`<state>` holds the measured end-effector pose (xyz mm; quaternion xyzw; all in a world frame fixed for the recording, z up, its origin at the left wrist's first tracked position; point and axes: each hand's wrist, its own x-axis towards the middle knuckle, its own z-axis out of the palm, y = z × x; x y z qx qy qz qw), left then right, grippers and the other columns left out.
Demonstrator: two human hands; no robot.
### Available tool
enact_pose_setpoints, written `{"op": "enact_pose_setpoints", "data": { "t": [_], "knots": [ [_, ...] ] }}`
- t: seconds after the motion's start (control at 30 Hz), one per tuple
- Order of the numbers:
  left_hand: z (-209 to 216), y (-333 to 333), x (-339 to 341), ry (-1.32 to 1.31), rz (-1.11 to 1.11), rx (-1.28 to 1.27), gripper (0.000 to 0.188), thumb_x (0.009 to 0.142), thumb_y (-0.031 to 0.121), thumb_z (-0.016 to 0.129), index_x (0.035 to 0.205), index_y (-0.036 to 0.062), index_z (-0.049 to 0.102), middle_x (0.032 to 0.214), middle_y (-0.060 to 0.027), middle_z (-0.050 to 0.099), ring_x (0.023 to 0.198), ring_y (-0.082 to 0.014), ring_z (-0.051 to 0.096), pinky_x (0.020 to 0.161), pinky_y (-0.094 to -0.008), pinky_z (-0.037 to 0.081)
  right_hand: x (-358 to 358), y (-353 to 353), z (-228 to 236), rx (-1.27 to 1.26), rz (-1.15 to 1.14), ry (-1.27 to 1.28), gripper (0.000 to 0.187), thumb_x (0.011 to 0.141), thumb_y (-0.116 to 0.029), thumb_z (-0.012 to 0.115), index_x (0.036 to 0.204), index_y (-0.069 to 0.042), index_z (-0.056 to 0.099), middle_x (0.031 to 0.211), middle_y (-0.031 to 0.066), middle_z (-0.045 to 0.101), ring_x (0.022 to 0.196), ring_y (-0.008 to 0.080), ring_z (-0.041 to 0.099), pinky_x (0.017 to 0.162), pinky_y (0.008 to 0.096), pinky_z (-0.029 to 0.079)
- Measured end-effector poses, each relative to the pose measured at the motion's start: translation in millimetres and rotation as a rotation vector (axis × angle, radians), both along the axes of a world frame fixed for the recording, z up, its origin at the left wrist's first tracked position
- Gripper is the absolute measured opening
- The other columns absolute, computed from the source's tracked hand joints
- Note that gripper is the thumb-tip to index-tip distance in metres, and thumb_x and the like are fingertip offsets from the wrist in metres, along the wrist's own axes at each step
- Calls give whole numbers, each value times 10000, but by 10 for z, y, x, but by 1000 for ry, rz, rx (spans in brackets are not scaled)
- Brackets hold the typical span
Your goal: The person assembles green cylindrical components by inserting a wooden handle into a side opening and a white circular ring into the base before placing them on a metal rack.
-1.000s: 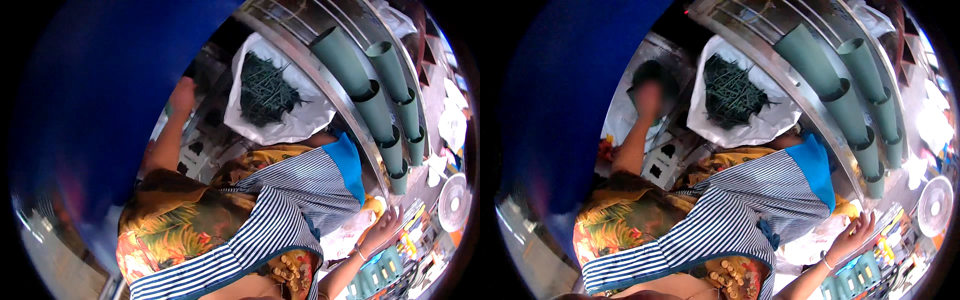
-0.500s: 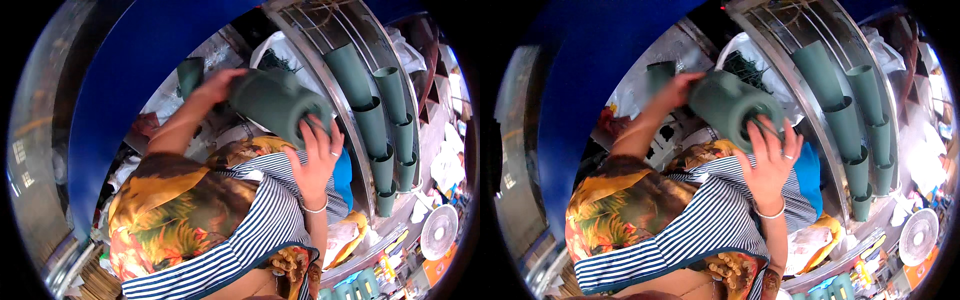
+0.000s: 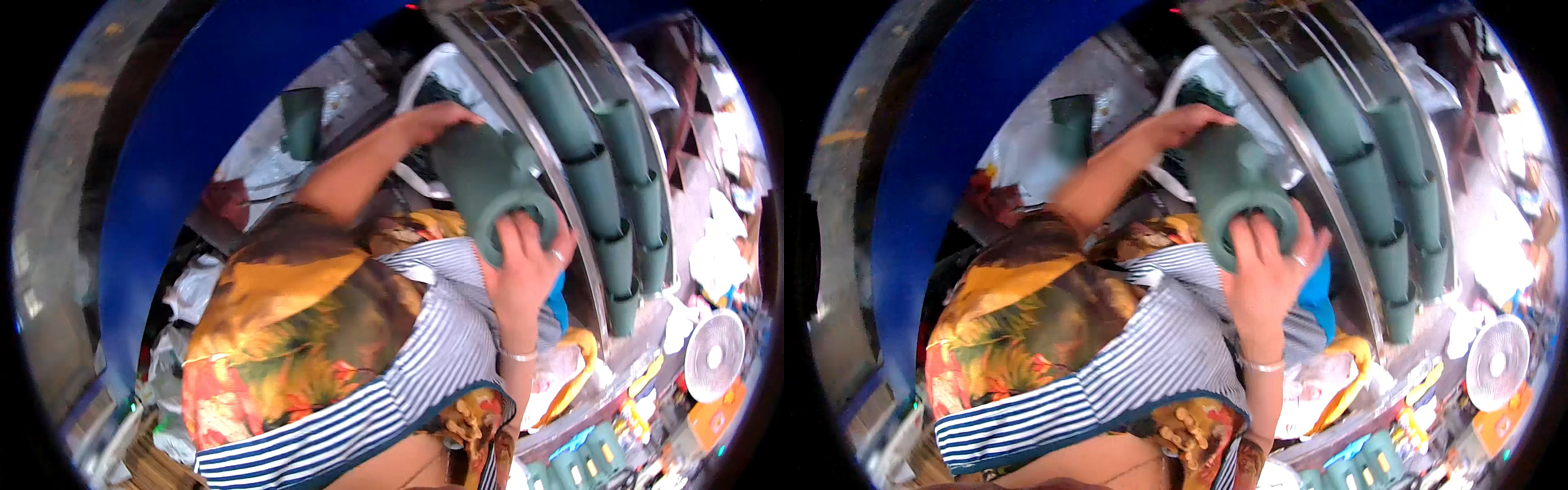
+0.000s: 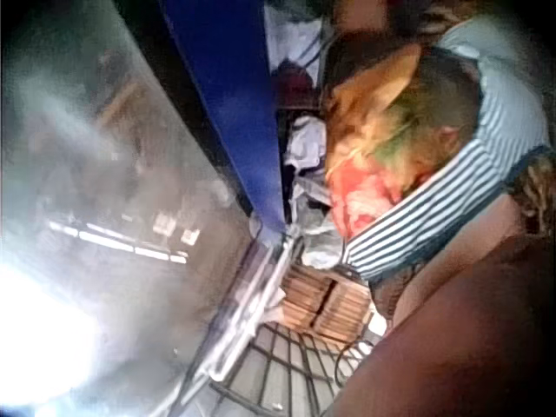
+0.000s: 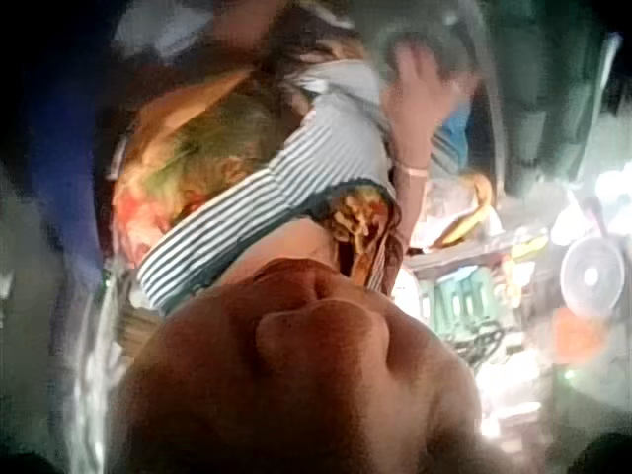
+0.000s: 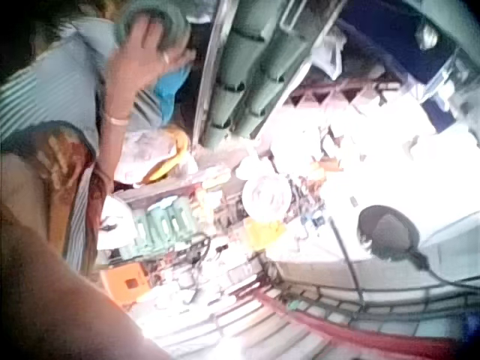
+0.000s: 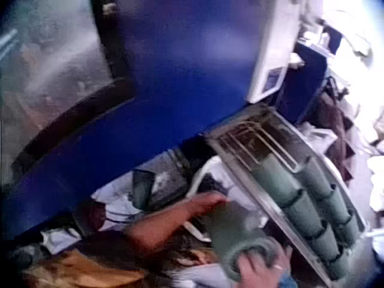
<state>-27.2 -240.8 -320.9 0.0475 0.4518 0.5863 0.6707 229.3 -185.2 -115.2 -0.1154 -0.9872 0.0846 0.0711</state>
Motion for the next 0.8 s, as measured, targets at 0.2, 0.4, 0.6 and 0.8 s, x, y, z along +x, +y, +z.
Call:
{"op": "enact_pose_setpoints", "data": {
  "t": [0.2, 0.4, 0.6, 0.8],
  "knots": [
    [22, -189, -234, -38, 120, -7, 281, 894, 285, 610, 1032, 53, 688, 968, -64, 717, 866, -201, 682, 840, -355, 523, -241, 84, 17, -16, 103, 67, 446, 638, -369, 761, 1044, -227, 641, 1118, 15, 580, 1285, 377, 392, 1055, 705, 156],
    [-97, -271, -395, 48, 283, -207, 357, 845, 341, 673, 1054, 52, 679, 1020, -83, 701, 931, -235, 652, 890, -398, 489, 126, 260, 82, -58, -33, 238, 558, 715, -524, 710, 1150, -182, 642, 1304, 41, 528, 1329, 368, 351, 1075, 633, 211],
    [-27, -450, -483, 28, 488, 44, 298, 908, 277, 602, 1082, 48, 681, 1068, -57, 692, 1015, -203, 629, 939, -332, 458, 288, 321, -119, -600, -401, 387, 643, 835, -359, 700, 1356, -75, 454, 1302, 161, 506, 1101, 303, 549, 881, 413, 477],
    [884, -465, 106, 29, 427, 477, 483, 958, 355, 549, 1299, 15, 509, 1244, -90, 604, 1095, -207, 590, 969, -330, 441, 406, 609, -66, -1642, -579, 519, 549, 975, -165, 517, 1472, -120, 289, 1280, 127, 538, 989, 148, 586, 751, 253, 517]
  ]
}}
